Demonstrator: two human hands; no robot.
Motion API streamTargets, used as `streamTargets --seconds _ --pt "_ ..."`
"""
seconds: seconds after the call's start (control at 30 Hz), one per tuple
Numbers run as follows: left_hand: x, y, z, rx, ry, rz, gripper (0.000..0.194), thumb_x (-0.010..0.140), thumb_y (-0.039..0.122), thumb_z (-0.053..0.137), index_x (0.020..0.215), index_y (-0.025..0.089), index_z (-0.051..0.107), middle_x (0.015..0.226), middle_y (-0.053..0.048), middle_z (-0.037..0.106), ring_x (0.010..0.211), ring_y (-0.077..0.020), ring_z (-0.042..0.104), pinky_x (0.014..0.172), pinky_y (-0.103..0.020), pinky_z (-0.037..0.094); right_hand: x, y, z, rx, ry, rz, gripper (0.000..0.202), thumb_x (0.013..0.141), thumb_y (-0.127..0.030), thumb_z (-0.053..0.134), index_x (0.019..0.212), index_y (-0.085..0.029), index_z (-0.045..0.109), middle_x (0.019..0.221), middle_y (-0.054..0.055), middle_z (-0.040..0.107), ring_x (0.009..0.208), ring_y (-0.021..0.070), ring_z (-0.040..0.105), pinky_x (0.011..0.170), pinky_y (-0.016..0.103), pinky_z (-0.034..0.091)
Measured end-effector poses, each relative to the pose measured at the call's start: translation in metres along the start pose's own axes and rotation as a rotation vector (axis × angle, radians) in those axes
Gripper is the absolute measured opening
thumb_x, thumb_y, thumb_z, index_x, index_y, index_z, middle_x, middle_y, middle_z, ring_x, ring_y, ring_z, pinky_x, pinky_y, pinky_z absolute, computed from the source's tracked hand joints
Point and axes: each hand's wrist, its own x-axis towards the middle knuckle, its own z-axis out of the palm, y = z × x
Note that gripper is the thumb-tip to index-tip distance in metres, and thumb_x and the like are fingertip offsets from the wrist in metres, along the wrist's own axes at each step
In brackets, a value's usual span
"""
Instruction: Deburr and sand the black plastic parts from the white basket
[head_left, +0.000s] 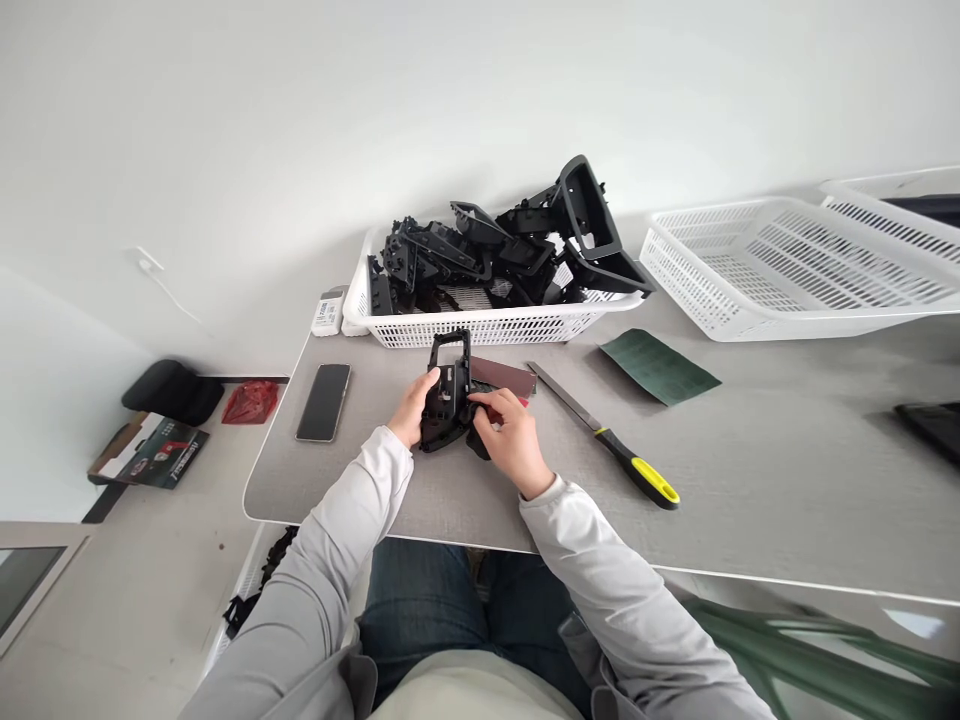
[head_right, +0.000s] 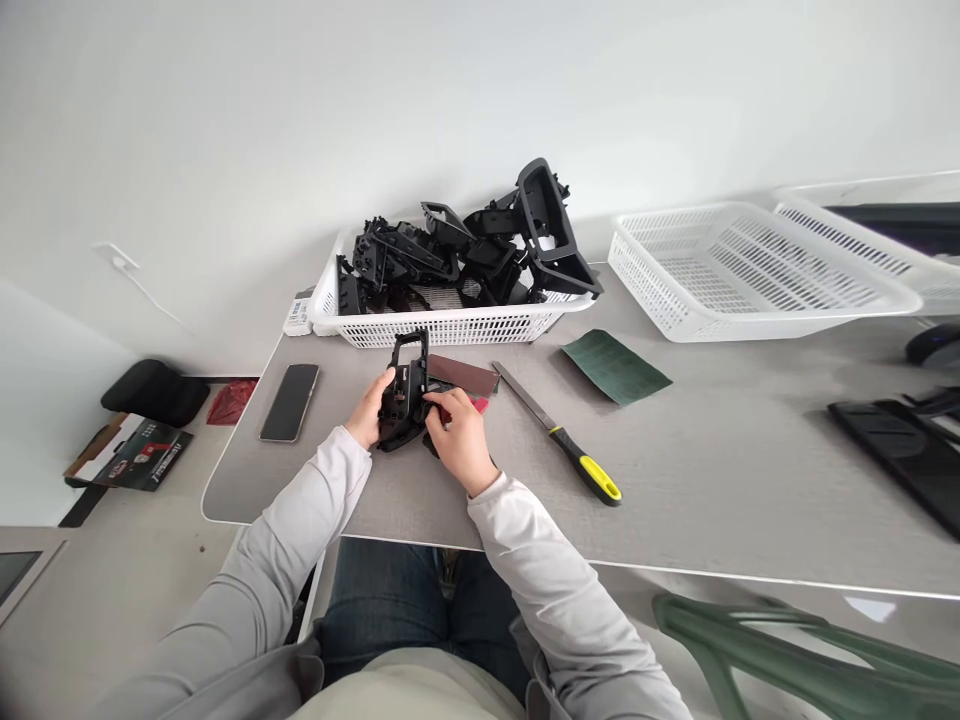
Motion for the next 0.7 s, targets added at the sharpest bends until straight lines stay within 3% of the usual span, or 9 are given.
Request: streamTargets --seconds 0.23,0.4,0.6,0.7 --pt "0.002 -0.005 0.000 0.011 -0.019 0.006 0.038 0.064 0.052 0.075 0.071 0.017 0.064 0.062 0.000 0.066 0.057 -0.0146 0.062 0.059 -0.027 0.047 0.001 0.005 0.001 0.160 0.175 0.156 0.016 0.081 -0.033 0.058 0.089 -0.021 0.065 0.080 0.004 0.064 0.068 0.0173 0.059 0.065 0.033 0.051" --pt "0.003 -0.005 0.000 0.017 0.017 0.088 0.040 0.061 0.054 0.076 0.068 0.017 0.060 0.057 0.002 0.061 0.053 -0.0126 0.058 0.055 -0.026 0.043 -0.001 0.004 0.004 0.071 -0.066 0.054 0.013 0.081 -0.031 0.058 0.086 -0.021 0.065 0.074 0.003 0.062 0.062 0.0167 0.056 0.061 0.032 0.049" --pt "0.004 -0.005 0.002 -0.026 0.057 0.183 0.042 0.062 0.055 0.076 0.073 0.018 0.060 0.061 0.003 0.062 0.057 -0.0122 0.060 0.059 -0.025 0.045 -0.008 0.000 0.008 -0.006 -0.057 -0.032 0.015 0.085 -0.030 0.054 0.091 -0.021 0.065 0.074 0.003 0.062 0.062 0.0165 0.057 0.061 0.032 0.050" --pt "0.008 -0.005 -0.001 -0.042 0.086 0.195 0.045 0.063 0.057 0.074 0.077 0.017 0.060 0.064 0.002 0.063 0.057 -0.0118 0.060 0.060 -0.025 0.045 -0.015 -0.004 0.014 -0.004 -0.256 -0.050 0.013 0.084 -0.027 0.054 0.087 -0.022 0.065 0.072 0.002 0.063 0.061 0.0165 0.058 0.059 0.031 0.050"
